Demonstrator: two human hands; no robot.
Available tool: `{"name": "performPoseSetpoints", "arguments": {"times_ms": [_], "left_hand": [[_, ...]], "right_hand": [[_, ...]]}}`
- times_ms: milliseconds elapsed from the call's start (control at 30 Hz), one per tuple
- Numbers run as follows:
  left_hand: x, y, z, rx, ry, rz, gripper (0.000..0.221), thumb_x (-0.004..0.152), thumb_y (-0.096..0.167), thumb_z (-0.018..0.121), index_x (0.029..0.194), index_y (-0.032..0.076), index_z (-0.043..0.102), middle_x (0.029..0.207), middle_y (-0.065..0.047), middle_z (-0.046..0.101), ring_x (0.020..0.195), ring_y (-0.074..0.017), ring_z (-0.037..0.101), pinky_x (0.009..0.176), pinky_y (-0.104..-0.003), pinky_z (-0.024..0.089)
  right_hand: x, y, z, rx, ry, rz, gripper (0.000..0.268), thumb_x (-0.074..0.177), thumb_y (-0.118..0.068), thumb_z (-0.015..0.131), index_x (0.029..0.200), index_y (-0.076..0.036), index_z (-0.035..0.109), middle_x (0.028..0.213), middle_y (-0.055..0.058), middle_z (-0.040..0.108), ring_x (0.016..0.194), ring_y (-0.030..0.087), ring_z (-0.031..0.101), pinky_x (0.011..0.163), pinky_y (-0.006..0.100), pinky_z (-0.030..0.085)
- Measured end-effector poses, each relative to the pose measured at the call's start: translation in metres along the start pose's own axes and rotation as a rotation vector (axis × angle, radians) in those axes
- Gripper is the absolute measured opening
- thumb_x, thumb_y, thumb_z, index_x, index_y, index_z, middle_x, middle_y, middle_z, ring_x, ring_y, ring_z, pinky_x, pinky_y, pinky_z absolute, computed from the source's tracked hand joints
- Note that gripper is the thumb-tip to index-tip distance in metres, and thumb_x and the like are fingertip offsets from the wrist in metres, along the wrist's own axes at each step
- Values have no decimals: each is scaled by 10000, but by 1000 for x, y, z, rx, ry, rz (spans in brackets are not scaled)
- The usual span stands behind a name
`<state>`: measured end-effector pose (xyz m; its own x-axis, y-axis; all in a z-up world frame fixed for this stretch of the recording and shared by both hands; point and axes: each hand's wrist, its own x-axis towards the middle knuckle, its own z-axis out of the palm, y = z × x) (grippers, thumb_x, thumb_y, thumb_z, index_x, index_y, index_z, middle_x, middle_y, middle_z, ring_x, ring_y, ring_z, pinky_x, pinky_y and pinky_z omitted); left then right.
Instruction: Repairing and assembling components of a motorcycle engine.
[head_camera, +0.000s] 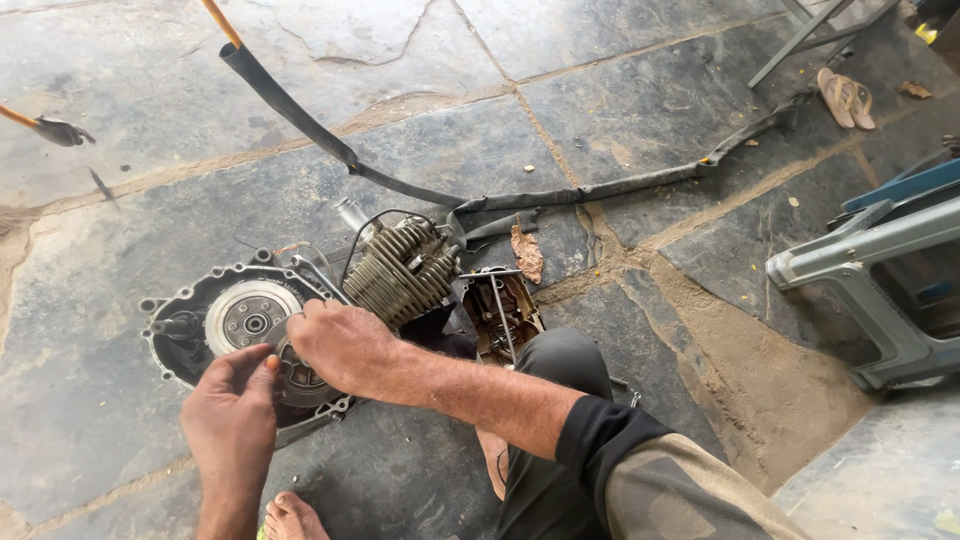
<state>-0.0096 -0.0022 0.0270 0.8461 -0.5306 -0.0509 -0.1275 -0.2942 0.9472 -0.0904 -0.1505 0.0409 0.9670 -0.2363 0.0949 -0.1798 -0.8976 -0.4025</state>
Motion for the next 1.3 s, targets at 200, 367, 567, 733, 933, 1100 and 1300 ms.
{"name": "performPoseSetpoints", "arguments": {"times_ms": [200, 367, 567, 733, 933, 1100, 1300], "left_hand": [[2, -4, 1, 14, -3, 28, 192, 985, 113, 712, 1154, 34, 759, 963, -68, 771, 841, -92, 685, 723, -251, 536], [1, -3, 1, 2, 3, 13, 186, 987, 111, 709, 1150, 37, 760, 955, -76, 771, 821, -96, 686, 712, -253, 535], [1, 3, 0, -8, 5, -25, 183, 982, 107, 705, 1145, 46, 761, 927, -81, 771, 793, -103, 690, 691, -258, 535], [7, -10, 5, 32, 52, 27, 196, 958, 105, 718, 1137, 44, 770, 950, -85, 778, 841, -132, 683, 741, -280, 535], [9, -13, 7, 93, 139, 162, 204, 894, 139, 733, 1065, 37, 775, 1016, -133, 792, 924, -220, 765, 845, -333, 578], [8, -11, 14, -140, 30, 10, 171, 917, 95, 731, 1072, 32, 765, 932, -116, 804, 838, -154, 722, 732, -285, 576], [4, -1, 9, -101, -26, 29, 190, 938, 108, 707, 1111, 43, 751, 993, -71, 793, 889, -112, 744, 794, -278, 615]], "right_hand": [[-2, 1, -3, 18, 56, -72, 177, 794, 52, 642, 966, 95, 645, 982, 250, 647, 918, 335, 690, 773, 423, 607], [-2, -4, -10, 3, 6, 46, 216, 848, -8, 675, 1027, 108, 641, 968, 267, 656, 902, 348, 703, 738, 429, 614], [0, -1, -1, -42, -42, 1, 148, 894, -28, 666, 990, 85, 674, 961, 253, 668, 901, 331, 716, 733, 411, 632], [0, 10, 7, -35, 4, -127, 159, 850, 4, 664, 985, 89, 668, 961, 240, 652, 897, 313, 687, 750, 379, 616], [2, 21, 12, -21, 71, -138, 69, 820, 29, 634, 874, 12, 672, 959, 237, 674, 950, 406, 679, 841, 483, 562], [8, 21, -3, -116, -7, 9, 173, 791, 83, 651, 957, 39, 674, 929, 211, 683, 855, 354, 697, 748, 476, 574], [7, 47, 10, -18, 84, -20, 60, 838, 9, 731, 893, 26, 714, 831, 156, 705, 750, 252, 699, 649, 395, 587]]}}
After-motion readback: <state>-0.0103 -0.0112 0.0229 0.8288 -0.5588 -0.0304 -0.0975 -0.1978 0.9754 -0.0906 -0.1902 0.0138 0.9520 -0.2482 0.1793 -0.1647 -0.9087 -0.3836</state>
